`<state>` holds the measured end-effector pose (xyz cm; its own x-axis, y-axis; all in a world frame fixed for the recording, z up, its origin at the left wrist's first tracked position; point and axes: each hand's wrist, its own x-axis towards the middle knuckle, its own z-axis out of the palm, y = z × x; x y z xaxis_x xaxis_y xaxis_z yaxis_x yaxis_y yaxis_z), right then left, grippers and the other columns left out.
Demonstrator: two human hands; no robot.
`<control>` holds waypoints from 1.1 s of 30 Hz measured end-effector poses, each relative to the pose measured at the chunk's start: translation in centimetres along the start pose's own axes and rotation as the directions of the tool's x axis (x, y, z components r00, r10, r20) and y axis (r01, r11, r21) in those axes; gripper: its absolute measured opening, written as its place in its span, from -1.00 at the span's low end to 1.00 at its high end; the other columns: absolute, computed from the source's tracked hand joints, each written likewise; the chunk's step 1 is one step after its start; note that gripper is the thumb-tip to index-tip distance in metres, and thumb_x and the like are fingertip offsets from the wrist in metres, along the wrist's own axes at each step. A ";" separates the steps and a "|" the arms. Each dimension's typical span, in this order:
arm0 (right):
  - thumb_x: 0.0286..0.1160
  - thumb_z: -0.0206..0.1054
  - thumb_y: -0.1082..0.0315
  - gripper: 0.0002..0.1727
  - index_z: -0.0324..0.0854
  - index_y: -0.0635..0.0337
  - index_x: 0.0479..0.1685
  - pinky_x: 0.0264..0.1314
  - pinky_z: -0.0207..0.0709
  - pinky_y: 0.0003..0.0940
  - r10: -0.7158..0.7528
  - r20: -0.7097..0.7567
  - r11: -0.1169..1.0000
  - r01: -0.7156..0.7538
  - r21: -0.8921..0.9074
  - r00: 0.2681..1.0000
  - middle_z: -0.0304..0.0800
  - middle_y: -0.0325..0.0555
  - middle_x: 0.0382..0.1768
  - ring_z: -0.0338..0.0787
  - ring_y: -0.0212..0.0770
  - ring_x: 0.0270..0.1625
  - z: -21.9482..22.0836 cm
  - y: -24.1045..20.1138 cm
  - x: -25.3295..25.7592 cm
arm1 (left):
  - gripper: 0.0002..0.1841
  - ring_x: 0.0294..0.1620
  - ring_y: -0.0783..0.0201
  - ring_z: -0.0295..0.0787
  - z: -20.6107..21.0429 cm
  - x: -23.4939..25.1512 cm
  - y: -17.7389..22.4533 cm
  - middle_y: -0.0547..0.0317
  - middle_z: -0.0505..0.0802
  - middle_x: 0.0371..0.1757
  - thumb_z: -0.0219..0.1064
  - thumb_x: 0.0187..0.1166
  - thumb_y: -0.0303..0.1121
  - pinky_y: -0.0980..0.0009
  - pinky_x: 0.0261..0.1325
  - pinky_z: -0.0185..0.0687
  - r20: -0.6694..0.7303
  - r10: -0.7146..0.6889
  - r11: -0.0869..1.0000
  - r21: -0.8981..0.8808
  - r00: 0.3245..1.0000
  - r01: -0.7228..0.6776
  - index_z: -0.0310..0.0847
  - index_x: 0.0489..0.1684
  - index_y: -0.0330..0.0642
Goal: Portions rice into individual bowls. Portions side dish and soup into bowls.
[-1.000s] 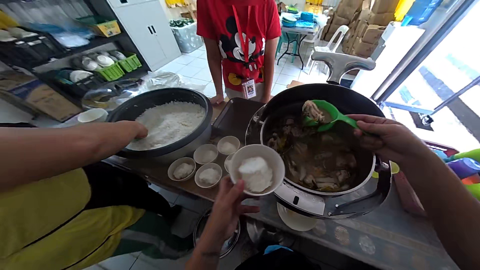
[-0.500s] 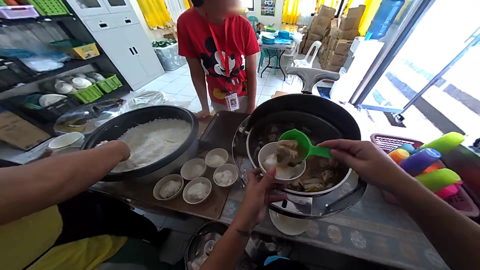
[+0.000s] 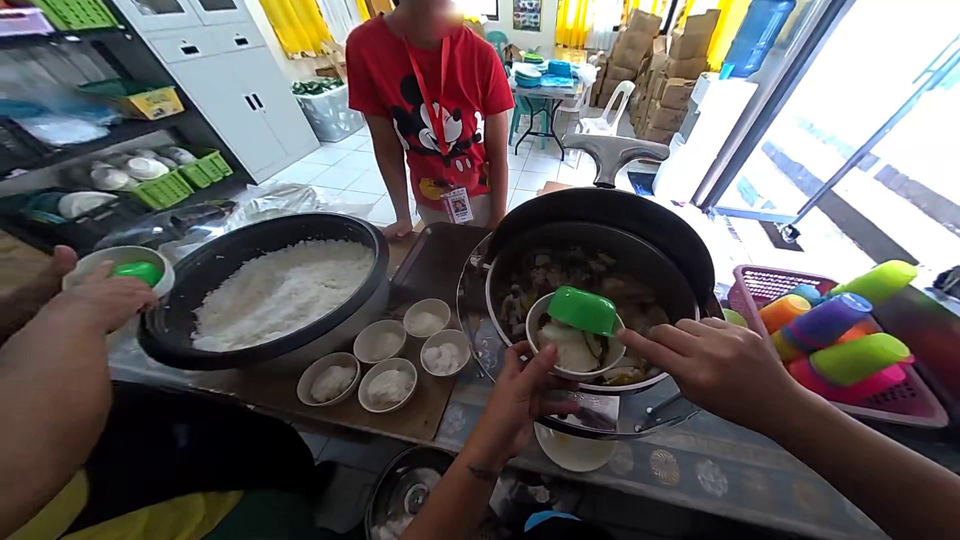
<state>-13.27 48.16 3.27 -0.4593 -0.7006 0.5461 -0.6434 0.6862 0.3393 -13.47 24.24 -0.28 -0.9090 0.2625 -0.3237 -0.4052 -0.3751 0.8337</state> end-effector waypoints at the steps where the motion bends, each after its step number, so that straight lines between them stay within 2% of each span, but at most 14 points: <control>1: 0.48 0.16 0.63 -0.59 0.80 0.12 0.15 -0.60 0.41 -0.27 0.010 -0.009 1.000 -0.010 -0.015 1.000 0.81 -0.04 -0.41 0.68 -0.05 -0.55 -0.2 0.1 -0.1 | -0.69 -0.31 0.18 0.88 -0.1 0.0 0.1 0.00 0.76 -0.07 0.00 0.85 -0.33 0.32 -0.31 0.85 0.003 0.000 1.000 -0.002 1.000 0.000 0.08 0.42 -0.17; 5: 0.50 0.13 0.63 -0.56 0.83 0.11 0.17 -0.61 0.42 -0.22 0.101 -0.090 0.992 -0.107 -0.065 0.991 0.85 0.03 -0.37 0.71 -0.01 -0.55 -0.9 1.1 -0.2 | -0.68 -0.29 0.18 0.87 -0.3 0.1 -0.1 0.02 0.74 -0.05 0.00 0.84 -0.34 0.30 -0.28 0.86 0.021 0.007 1.000 0.016 1.000 -0.007 0.07 0.44 -0.16; 9: 0.55 0.12 0.60 -0.59 0.81 0.08 0.17 -0.59 0.43 -0.25 0.062 -0.083 0.998 -0.062 -0.006 0.995 0.84 -0.01 -0.38 0.70 -0.05 -0.55 -0.8 0.7 -0.1 | -0.66 -0.27 0.17 0.88 -0.5 0.3 -0.5 0.01 0.74 -0.03 0.00 0.83 -0.36 0.28 -0.28 0.86 0.042 0.008 1.000 0.023 0.999 -0.008 0.06 0.46 -0.15; 12: 0.55 0.11 0.54 -0.59 0.83 0.11 0.17 -0.56 0.58 -0.07 0.220 -0.075 0.975 -0.216 0.053 0.973 0.88 0.06 -0.33 0.81 0.06 -0.48 -1.4 2.2 -0.3 | -0.64 -0.27 0.18 0.89 -1.1 0.2 -0.7 0.04 0.76 -0.06 -0.02 0.82 -0.37 0.29 -0.29 0.87 0.049 0.035 0.999 0.026 0.998 -0.036 0.04 0.49 -0.16; 14: 0.53 0.15 0.54 -0.59 0.80 0.16 0.24 -0.53 0.58 0.10 0.347 0.034 0.936 -0.348 0.055 0.937 0.85 0.13 -0.29 0.82 0.17 -0.45 -1.4 4.2 -0.7 | -0.63 -0.25 0.18 0.89 -1.9 -0.2 -0.7 0.05 0.77 -0.05 -0.05 0.80 -0.35 0.27 -0.28 0.88 0.033 0.069 0.996 0.048 0.997 -0.071 0.05 0.50 -0.15; 15: 0.54 0.19 0.55 -0.61 0.80 0.16 0.24 -0.48 0.59 0.19 0.407 0.147 0.907 -0.418 0.052 0.901 0.84 0.15 -0.26 0.82 0.23 -0.40 -1.0 5.3 -1.0 | -0.61 -0.24 0.18 0.89 -2.5 -0.4 -0.7 0.05 0.78 -0.04 -0.05 0.77 -0.33 0.27 -0.30 0.88 0.015 0.086 0.994 0.063 0.996 -0.087 0.05 0.51 -0.14; 16: 0.58 0.24 0.58 -0.65 0.80 0.16 0.23 -0.34 0.62 0.30 0.465 0.295 0.867 -0.497 0.041 0.835 0.86 0.19 -0.20 0.85 0.29 -0.30 -0.2 6.1 -1.5 | -0.60 -0.24 0.17 0.90 -3.1 -0.7 -0.6 0.06 0.79 -0.05 -0.05 0.75 -0.32 0.26 -0.32 0.88 -0.014 0.105 0.992 0.078 0.994 -0.103 0.05 0.51 -0.12; 18: 0.68 0.20 0.51 -0.65 0.78 0.12 0.28 0.08 0.59 0.43 0.516 0.611 0.777 -0.628 -0.039 0.600 0.88 0.22 0.06 0.85 0.37 0.07 1.8 7.0 -2.1 | -0.57 -0.22 0.15 0.90 -4.4 -1.4 -0.6 0.06 0.80 -0.04 -0.04 0.70 -0.30 0.24 -0.36 0.88 -0.073 0.144 0.985 0.106 0.987 -0.136 0.05 0.52 -0.13; 19: 0.74 0.14 0.46 -0.63 0.75 0.07 0.36 0.24 0.53 0.43 0.494 0.723 0.752 -0.655 -0.077 0.482 0.84 0.20 0.19 0.79 0.36 0.24 2.7 7.0 -2.2 | -0.55 -0.22 0.15 0.90 -5.1 -1.7 -0.5 0.08 0.80 -0.04 -0.03 0.68 -0.29 0.24 -0.37 0.88 -0.101 0.165 0.981 0.124 0.981 -0.152 0.05 0.52 -0.12; 20: 0.77 0.10 0.42 -0.60 0.73 0.03 0.41 0.31 0.49 0.43 0.459 0.782 0.747 -0.659 -0.084 0.421 0.82 0.19 0.26 0.76 0.35 0.31 3.4 6.7 -2.1 | -0.54 -0.22 0.16 0.91 -5.6 -2.0 -0.3 0.10 0.80 -0.04 -0.03 0.66 -0.28 0.24 -0.39 0.88 -0.129 0.181 0.976 0.141 0.975 -0.163 0.05 0.52 -0.11; 23: 0.77 0.05 0.44 -0.57 0.67 0.05 0.47 0.30 0.51 0.37 0.377 0.837 0.777 -0.627 -0.052 0.397 0.80 0.19 0.28 0.76 0.33 0.32 4.9 4.9 -1.4 | -0.53 -0.28 0.20 0.91 -6.8 -2.6 -0.1 0.16 0.81 -0.09 -0.04 0.63 -0.28 0.28 -0.43 0.87 -0.207 0.203 0.971 0.168 0.957 -0.169 0.06 0.51 -0.09; 27: 0.75 0.07 0.47 -0.56 0.62 0.08 0.51 0.22 0.57 0.32 0.406 0.827 0.792 -0.602 -0.105 0.390 0.77 0.21 0.29 0.77 0.33 0.27 8.2 4.2 -0.5 | -0.63 -0.29 0.19 0.91 -7.8 -2.8 0.0 0.14 0.83 -0.12 -0.10 0.66 -0.29 0.30 -0.45 0.86 -0.231 0.210 0.974 0.130 0.950 -0.183 0.14 0.40 -0.08; 30: 0.77 0.05 0.42 -0.54 0.62 -0.04 0.54 0.28 0.55 0.35 0.457 0.802 0.730 -0.677 -0.092 0.384 0.79 0.17 0.31 0.76 0.31 0.33 10.3 4.6 0.5 | -0.66 -0.29 0.17 0.91 -8.2 -2.7 -0.2 0.11 0.83 -0.11 -0.13 0.69 -0.30 0.31 -0.46 0.86 -0.233 0.211 0.976 0.097 0.949 -0.193 0.14 0.39 -0.07; 33: 0.80 0.06 0.37 -0.56 0.63 -0.06 0.54 0.33 0.54 0.36 0.480 0.792 0.653 -0.757 -0.034 0.378 0.80 0.21 0.27 0.75 0.30 0.36 11.8 4.5 1.8 | -0.70 -0.29 0.19 0.91 -8.2 -2.7 -0.3 0.12 0.83 -0.11 -0.16 0.72 -0.31 0.33 -0.45 0.86 -0.230 0.211 0.977 0.084 0.950 -0.196 0.15 0.34 -0.07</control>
<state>-24.25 47.68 -3.27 -0.9673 -0.0905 -0.2370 -0.0515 0.9848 -0.1657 -11.69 16.32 -3.28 -0.9715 -0.0339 -0.2346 -0.2092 -0.3431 0.9157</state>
